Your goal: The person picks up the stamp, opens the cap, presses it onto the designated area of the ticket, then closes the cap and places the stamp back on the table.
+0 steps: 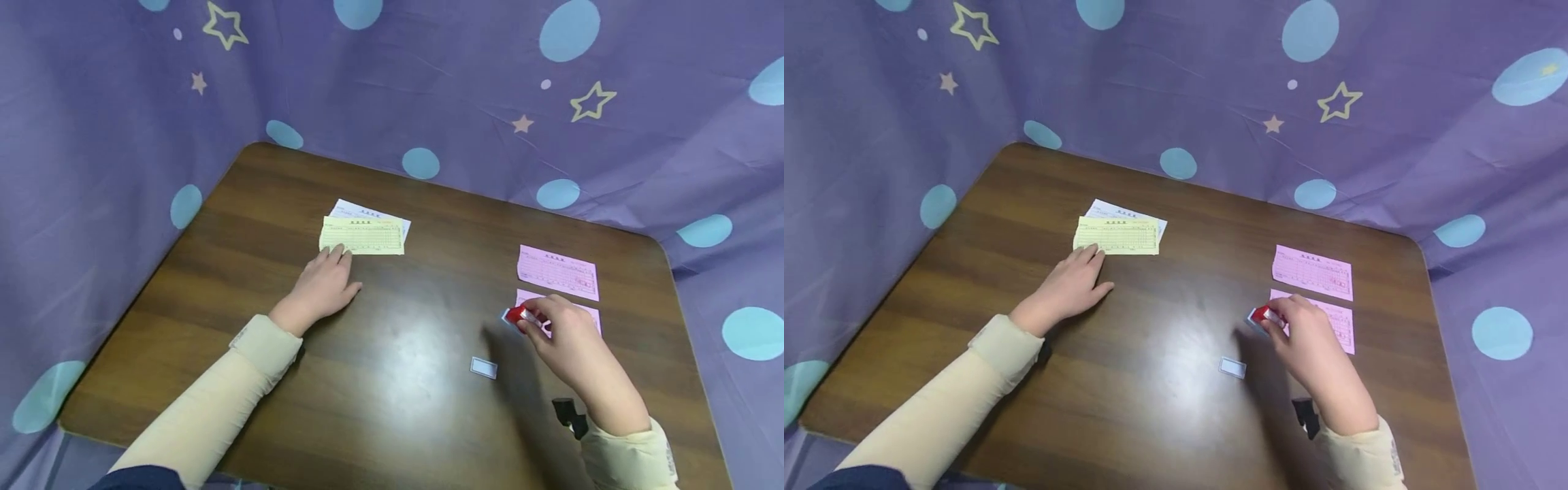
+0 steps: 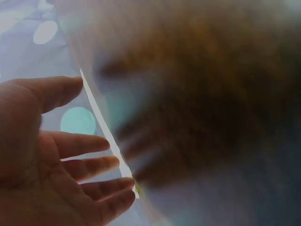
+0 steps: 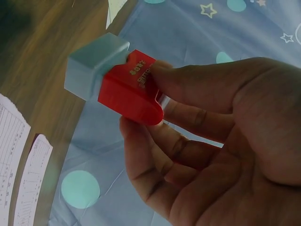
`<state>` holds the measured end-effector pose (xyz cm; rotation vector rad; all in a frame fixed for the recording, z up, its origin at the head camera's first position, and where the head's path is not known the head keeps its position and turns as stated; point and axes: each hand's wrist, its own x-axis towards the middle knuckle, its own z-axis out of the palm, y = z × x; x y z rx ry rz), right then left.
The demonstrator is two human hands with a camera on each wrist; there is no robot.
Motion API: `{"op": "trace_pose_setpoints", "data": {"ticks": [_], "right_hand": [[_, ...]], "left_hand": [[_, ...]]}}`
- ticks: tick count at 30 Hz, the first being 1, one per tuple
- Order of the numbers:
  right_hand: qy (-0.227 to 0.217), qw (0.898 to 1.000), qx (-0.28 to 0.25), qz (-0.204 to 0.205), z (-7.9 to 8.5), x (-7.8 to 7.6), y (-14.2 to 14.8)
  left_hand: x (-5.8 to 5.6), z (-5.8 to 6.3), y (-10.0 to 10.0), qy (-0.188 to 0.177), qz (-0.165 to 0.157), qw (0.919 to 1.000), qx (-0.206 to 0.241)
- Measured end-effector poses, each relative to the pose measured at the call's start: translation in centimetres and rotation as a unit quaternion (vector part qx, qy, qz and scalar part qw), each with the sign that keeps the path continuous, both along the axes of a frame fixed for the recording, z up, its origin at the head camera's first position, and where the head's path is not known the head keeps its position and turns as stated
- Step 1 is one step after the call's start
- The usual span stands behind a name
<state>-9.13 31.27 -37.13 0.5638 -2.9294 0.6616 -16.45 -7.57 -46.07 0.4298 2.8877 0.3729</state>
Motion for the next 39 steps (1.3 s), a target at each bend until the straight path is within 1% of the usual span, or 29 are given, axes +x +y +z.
{"op": "trace_pose_setpoints", "data": {"ticks": [3, 7, 11, 16, 24, 28, 31, 35, 39], "right_hand": [[0.004, 1.000, -0.004, -0.002, -0.2, 0.4, 0.1], [0.007, 1.000, -0.004, -0.004, -0.5, 0.7, 0.0], [0.013, 1.000, -0.003, -0.001, -0.6, 0.7, 0.0], [0.005, 1.000, -0.003, 0.002, -0.3, 0.5, 0.0], [0.008, 1.000, 0.003, 0.004, 0.2, 0.1, 0.0], [0.005, 1.000, 0.007, 0.006, 0.3, 0.0, -0.1], [0.000, 1.000, 0.011, 0.004, 0.4, 0.0, -0.1], [-0.010, 1.000, 0.015, -0.003, 0.5, -0.1, -0.1], [-0.021, 1.000, 0.017, -0.007, 0.5, -0.2, -0.2]], "left_hand": [[-0.5, -0.2, 0.1, -0.002, -0.001, 1.0000, -0.008], [-0.6, 0.0, 0.1, -0.018, -0.005, 0.9996, -0.021], [-0.5, 0.4, 0.2, -0.039, -0.007, 0.9988, -0.028], [-0.4, 1.0, 0.4, -0.057, -0.008, 0.9977, -0.037], [-0.5, 1.9, 0.7, -0.064, -0.014, 0.9969, -0.045], [-0.1, 2.1, 0.9, -0.070, -0.016, 0.9962, -0.050], [0.5, 2.2, 1.2, -0.082, -0.019, 0.9950, -0.055], [1.2, 2.6, 1.7, -0.098, -0.030, 0.9930, -0.059], [1.9, 2.7, 2.1, -0.106, -0.045, 0.9916, -0.058]]}}
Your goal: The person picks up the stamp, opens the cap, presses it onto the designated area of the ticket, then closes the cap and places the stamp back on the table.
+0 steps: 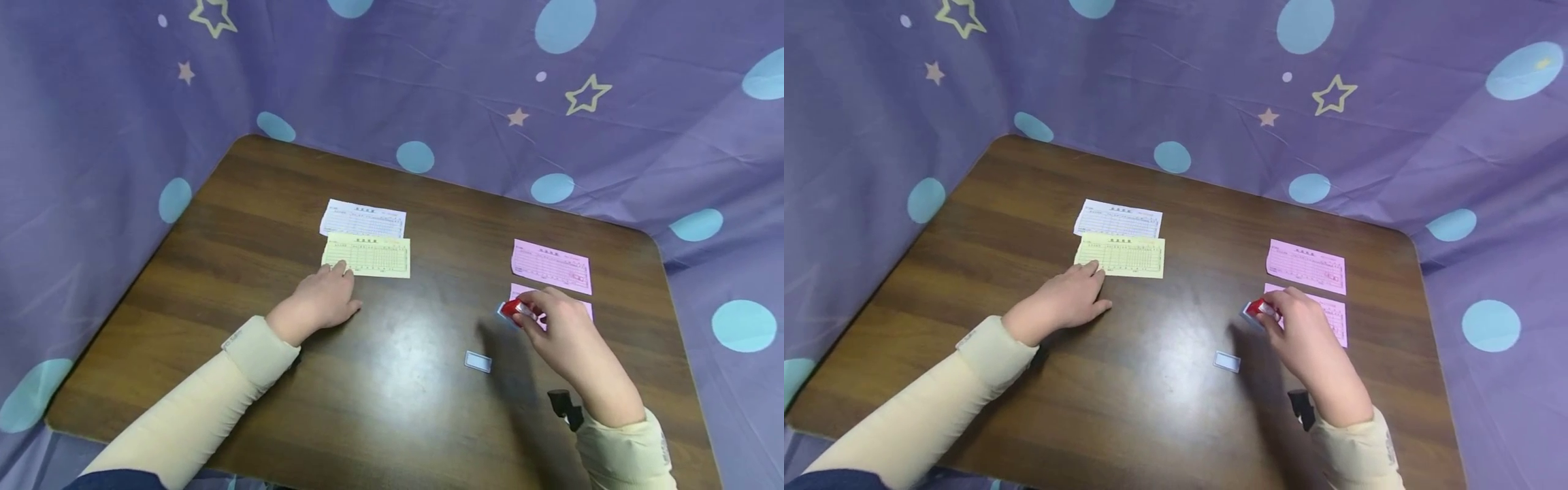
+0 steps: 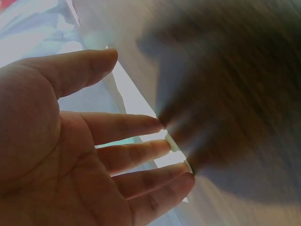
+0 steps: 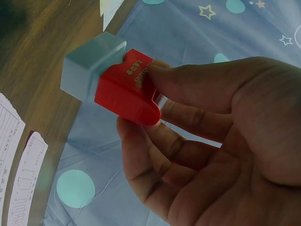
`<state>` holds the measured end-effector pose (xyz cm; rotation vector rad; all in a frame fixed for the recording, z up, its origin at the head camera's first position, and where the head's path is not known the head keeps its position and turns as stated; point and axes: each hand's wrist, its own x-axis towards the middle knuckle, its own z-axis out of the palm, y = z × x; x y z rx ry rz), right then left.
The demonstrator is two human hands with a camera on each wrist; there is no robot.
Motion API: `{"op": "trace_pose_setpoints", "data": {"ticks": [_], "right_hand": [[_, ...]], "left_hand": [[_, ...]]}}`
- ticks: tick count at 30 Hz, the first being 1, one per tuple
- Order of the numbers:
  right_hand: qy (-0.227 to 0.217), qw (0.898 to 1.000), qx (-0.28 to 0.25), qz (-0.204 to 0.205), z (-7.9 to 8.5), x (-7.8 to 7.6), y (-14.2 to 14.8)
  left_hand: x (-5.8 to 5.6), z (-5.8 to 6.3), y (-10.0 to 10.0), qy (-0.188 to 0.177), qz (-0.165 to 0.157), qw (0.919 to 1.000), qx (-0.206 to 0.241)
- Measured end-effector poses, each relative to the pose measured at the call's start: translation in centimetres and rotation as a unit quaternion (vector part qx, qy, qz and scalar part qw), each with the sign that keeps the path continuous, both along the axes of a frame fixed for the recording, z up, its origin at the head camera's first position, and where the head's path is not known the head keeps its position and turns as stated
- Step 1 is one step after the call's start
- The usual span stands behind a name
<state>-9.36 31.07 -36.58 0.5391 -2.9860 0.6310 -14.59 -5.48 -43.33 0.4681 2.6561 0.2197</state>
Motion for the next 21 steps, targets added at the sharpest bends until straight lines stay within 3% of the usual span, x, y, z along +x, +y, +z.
{"op": "trace_pose_setpoints", "data": {"ticks": [21], "right_hand": [[0.002, 1.000, 0.000, 0.003, 0.4, -0.2, 0.3]], "left_hand": [[3.2, 0.3, 3.8, -0.019, -0.059, 0.9981, 0.007]]}}
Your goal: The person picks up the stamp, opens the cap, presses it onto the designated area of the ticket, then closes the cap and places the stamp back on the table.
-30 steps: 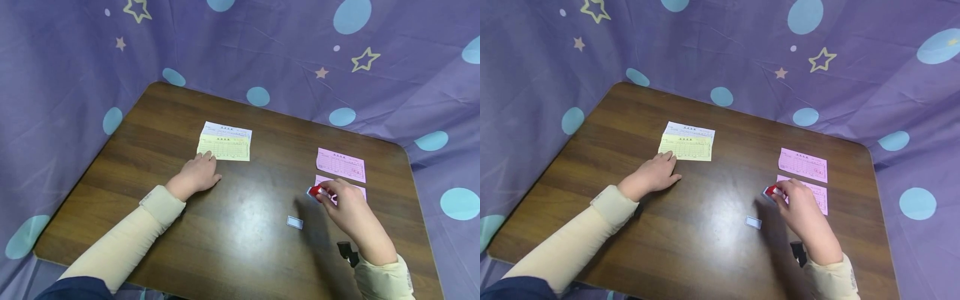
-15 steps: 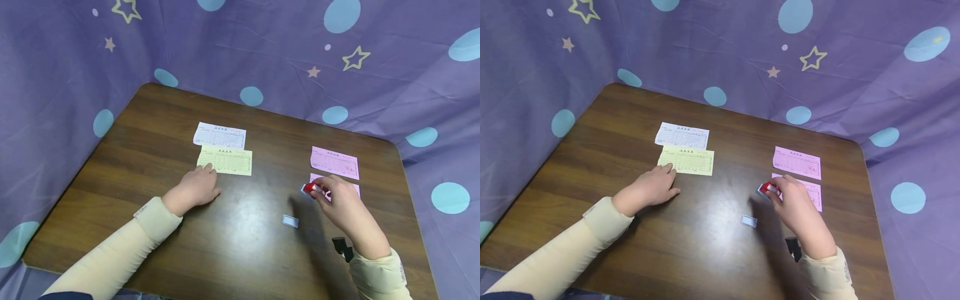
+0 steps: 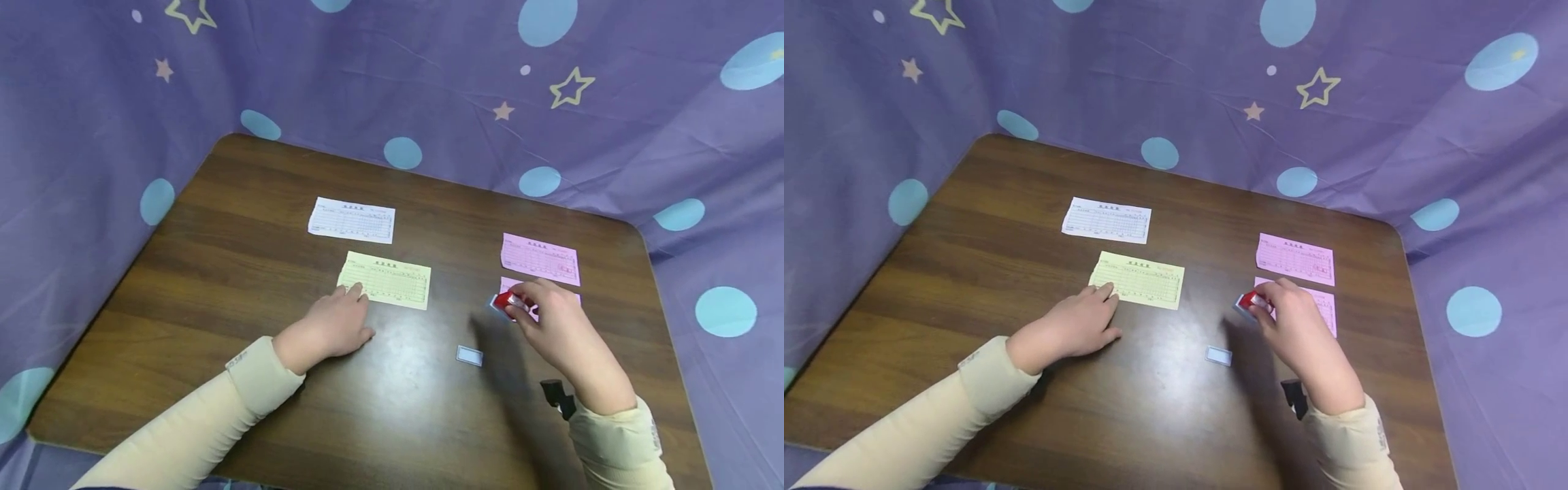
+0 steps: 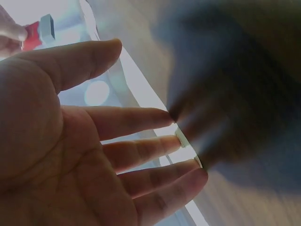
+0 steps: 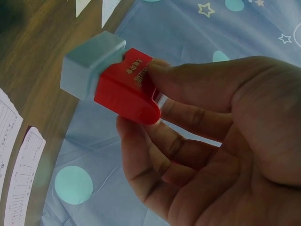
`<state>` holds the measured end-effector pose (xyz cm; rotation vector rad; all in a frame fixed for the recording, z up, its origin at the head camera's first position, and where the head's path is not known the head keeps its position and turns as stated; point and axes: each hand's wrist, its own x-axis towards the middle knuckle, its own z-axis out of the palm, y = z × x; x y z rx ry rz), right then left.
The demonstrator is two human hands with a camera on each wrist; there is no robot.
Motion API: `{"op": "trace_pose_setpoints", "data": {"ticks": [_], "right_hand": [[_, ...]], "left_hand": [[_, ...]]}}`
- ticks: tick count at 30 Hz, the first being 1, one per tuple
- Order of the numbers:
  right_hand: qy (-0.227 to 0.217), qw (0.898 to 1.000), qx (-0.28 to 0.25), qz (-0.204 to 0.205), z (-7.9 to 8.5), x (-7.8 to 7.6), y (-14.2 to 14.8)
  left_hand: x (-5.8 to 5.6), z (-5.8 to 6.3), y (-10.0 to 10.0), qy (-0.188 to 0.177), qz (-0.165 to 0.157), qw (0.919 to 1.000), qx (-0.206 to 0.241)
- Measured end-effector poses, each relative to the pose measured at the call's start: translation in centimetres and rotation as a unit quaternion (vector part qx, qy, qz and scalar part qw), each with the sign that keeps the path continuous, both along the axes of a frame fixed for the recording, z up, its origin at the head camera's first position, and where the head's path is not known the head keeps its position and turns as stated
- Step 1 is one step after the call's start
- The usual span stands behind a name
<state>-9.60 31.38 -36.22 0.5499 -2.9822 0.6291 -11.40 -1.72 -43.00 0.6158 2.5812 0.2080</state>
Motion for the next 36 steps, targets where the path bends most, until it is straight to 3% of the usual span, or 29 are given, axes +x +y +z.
{"op": "trace_pose_setpoints", "data": {"ticks": [10, 19, 25, 32, 36], "right_hand": [[-0.002, 1.000, -0.002, 0.009, -0.6, 0.0, -0.1], [-0.031, 0.999, -0.002, 0.018, -1.1, -0.2, -1.1], [-0.033, 0.999, 0.002, 0.018, -1.3, -0.1, -1.3], [-0.031, 0.999, 0.001, 0.023, -1.4, -0.2, -1.4], [-0.033, 0.999, 0.001, 0.031, -1.6, -0.2, -1.7]], "left_hand": [[1.2, -0.3, 1.6, 0.022, -0.030, 0.9992, -0.011], [2.2, -0.3, 2.9, 0.047, -0.052, 0.9975, -0.005], [2.6, -0.5, 3.4, 0.055, -0.049, 0.9973, 0.002], [1.6, -1.0, 1.8, 0.096, -0.079, 0.9885, 0.087], [0.8, -1.3, 1.0, 0.082, -0.098, 0.9872, 0.095]]}}
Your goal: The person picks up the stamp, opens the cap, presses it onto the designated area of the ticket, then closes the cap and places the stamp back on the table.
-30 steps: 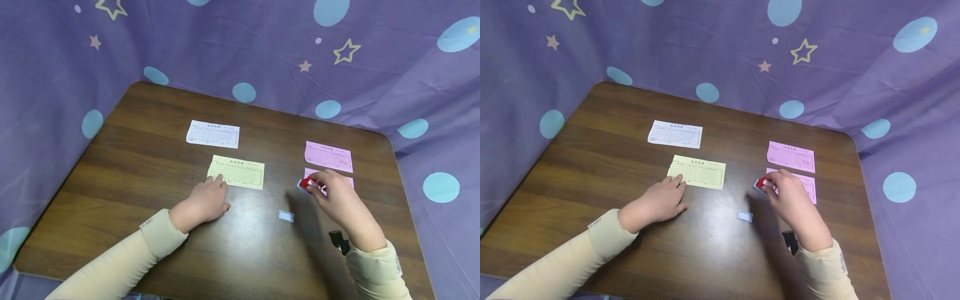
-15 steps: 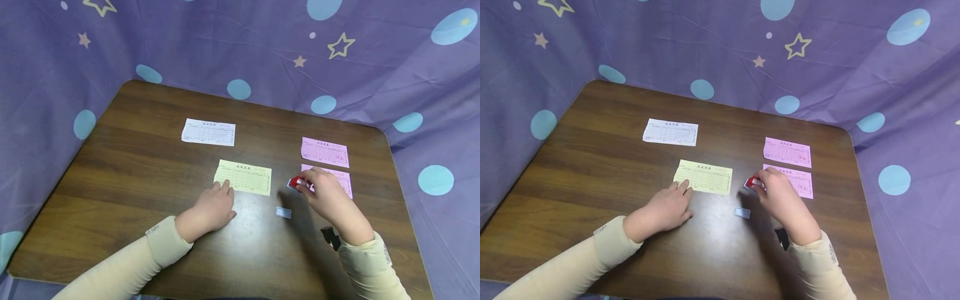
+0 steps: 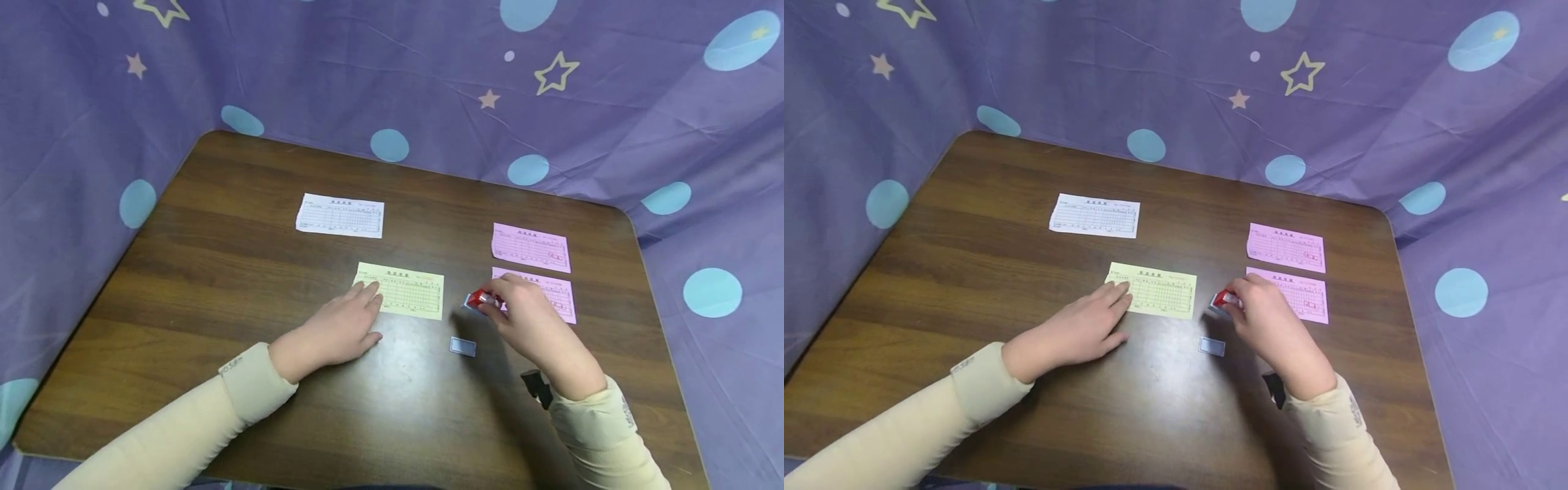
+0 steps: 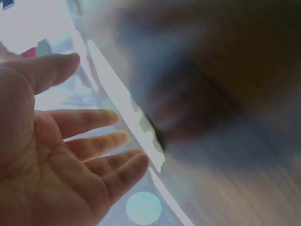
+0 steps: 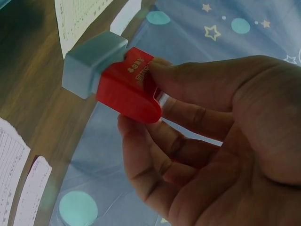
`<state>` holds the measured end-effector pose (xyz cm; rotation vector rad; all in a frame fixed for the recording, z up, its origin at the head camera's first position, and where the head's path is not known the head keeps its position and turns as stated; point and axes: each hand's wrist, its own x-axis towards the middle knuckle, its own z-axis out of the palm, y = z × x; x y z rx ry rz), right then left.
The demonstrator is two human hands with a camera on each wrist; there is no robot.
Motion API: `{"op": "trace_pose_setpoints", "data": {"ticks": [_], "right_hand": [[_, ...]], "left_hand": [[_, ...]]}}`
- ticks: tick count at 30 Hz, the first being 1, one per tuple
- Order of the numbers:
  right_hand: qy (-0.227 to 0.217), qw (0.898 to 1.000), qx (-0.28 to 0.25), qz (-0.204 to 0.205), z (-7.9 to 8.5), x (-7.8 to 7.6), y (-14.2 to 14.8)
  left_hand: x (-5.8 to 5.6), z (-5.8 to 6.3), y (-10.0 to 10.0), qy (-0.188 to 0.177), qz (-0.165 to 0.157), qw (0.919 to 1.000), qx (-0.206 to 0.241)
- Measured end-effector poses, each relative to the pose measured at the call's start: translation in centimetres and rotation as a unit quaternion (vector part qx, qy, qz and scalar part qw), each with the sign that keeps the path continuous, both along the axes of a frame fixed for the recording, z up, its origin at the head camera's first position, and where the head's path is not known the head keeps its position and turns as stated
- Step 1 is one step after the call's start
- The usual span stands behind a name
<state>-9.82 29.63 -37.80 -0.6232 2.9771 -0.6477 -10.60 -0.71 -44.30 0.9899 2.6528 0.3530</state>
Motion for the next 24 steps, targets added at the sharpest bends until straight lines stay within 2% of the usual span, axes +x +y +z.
{"op": "trace_pose_setpoints", "data": {"ticks": [4, 8, 14, 24], "right_hand": [[-0.004, 1.000, 0.001, 0.010, -0.3, -0.1, -0.5], [0.001, 1.000, 0.001, 0.031, -0.7, -0.5, -1.1], [0.024, 0.998, 0.004, 0.061, -1.7, -1.1, -2.1], [0.046, 0.994, -0.004, 0.096, -2.9, -2.1, -3.5]], "left_hand": [[-0.3, -0.3, 0.1, -0.027, -0.003, 0.9995, -0.019], [0.0, -0.5, 0.5, -0.041, 0.002, 0.9987, -0.032], [0.8, -0.7, 1.1, -0.040, -0.001, 0.9988, -0.027], [0.9, -0.8, 1.8, -0.033, 0.007, 0.9987, -0.037]]}}
